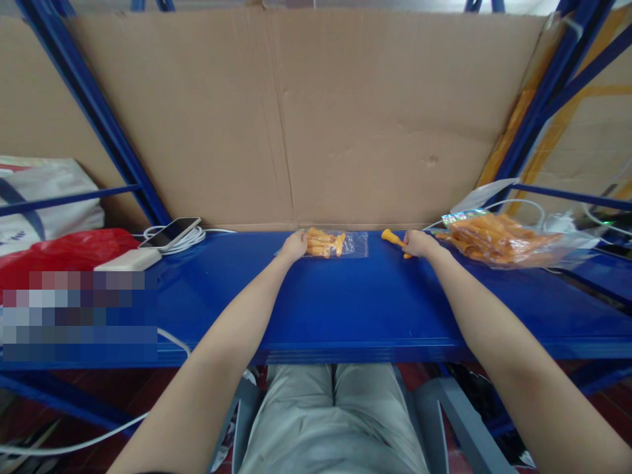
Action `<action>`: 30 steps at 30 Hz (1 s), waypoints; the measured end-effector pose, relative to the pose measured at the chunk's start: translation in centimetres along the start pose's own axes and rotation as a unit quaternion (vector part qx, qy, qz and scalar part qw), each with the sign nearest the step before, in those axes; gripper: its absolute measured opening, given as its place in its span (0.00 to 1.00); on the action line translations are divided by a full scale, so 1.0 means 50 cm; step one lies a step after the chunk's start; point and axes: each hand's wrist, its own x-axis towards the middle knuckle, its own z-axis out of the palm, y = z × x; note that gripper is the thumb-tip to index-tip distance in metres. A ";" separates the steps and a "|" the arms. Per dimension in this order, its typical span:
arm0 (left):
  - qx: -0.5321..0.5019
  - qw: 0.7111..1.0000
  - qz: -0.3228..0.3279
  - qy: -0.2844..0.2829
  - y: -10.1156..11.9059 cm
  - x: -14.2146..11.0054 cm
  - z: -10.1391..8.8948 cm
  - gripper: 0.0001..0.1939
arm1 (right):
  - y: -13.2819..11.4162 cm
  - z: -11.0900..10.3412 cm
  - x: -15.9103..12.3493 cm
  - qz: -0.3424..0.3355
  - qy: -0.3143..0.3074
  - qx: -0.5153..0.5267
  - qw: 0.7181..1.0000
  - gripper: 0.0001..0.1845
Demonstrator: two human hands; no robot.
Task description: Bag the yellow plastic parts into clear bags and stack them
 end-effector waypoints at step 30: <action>-0.080 0.996 0.043 -0.011 0.026 -0.004 0.020 0.14 | -0.107 -0.015 -0.055 -0.265 0.089 0.075 0.957 0.09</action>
